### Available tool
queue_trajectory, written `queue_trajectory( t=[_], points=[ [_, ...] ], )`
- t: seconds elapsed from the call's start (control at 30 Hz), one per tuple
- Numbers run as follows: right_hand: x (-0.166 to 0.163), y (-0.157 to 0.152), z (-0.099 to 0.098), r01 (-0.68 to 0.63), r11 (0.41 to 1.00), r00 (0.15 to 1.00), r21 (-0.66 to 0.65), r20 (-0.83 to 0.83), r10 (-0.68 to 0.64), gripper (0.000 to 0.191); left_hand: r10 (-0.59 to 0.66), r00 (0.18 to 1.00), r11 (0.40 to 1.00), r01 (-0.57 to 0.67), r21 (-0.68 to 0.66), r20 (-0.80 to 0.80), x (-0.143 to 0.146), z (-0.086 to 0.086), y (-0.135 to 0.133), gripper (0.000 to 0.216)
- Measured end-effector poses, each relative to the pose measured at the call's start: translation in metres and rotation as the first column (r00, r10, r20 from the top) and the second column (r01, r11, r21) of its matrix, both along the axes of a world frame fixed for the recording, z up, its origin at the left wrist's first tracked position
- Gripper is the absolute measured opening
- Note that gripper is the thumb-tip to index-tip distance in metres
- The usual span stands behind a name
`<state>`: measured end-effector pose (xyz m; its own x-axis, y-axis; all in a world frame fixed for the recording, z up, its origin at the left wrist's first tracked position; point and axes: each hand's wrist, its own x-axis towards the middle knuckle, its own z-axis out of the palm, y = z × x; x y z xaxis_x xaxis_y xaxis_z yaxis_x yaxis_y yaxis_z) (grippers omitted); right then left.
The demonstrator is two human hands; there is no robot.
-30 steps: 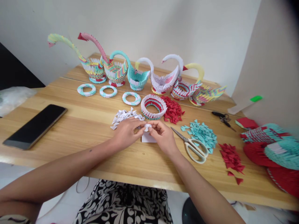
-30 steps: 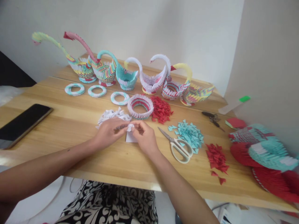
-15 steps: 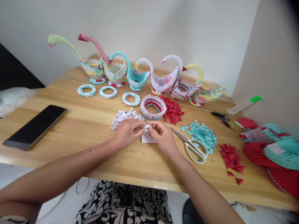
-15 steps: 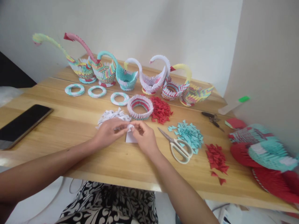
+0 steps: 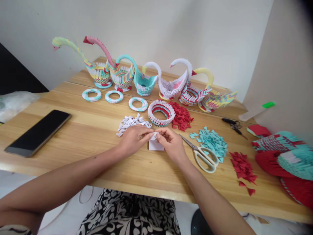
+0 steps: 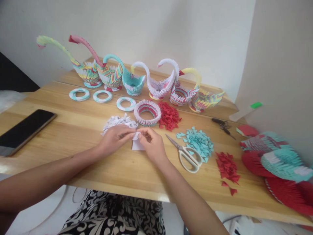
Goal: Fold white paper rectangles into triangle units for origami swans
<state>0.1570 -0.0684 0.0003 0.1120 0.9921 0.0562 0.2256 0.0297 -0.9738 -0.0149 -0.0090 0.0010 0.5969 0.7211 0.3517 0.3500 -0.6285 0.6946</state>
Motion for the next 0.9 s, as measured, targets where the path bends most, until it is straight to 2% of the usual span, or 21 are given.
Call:
queue_trajectory(
  t=[0.37, 0.9],
  points=[
    [-0.0004, -0.0012, -0.0021, 0.009, 1.0, 1.0, 0.001, -0.001, -0.009, 0.02, 0.029, 1.0, 1.0, -0.029, -0.006, 0.003, 0.0011, -0.0005, 0.0006, 0.013],
    [0.0009, -0.0021, 0.0035, -0.008, 1.0, 1.0, 0.012, 0.011, 0.008, 0.02, 0.019, 0.999, 1.0, -0.019, 0.005, 0.047, 0.0005, -0.0024, 0.0, 0.018]
  ],
)
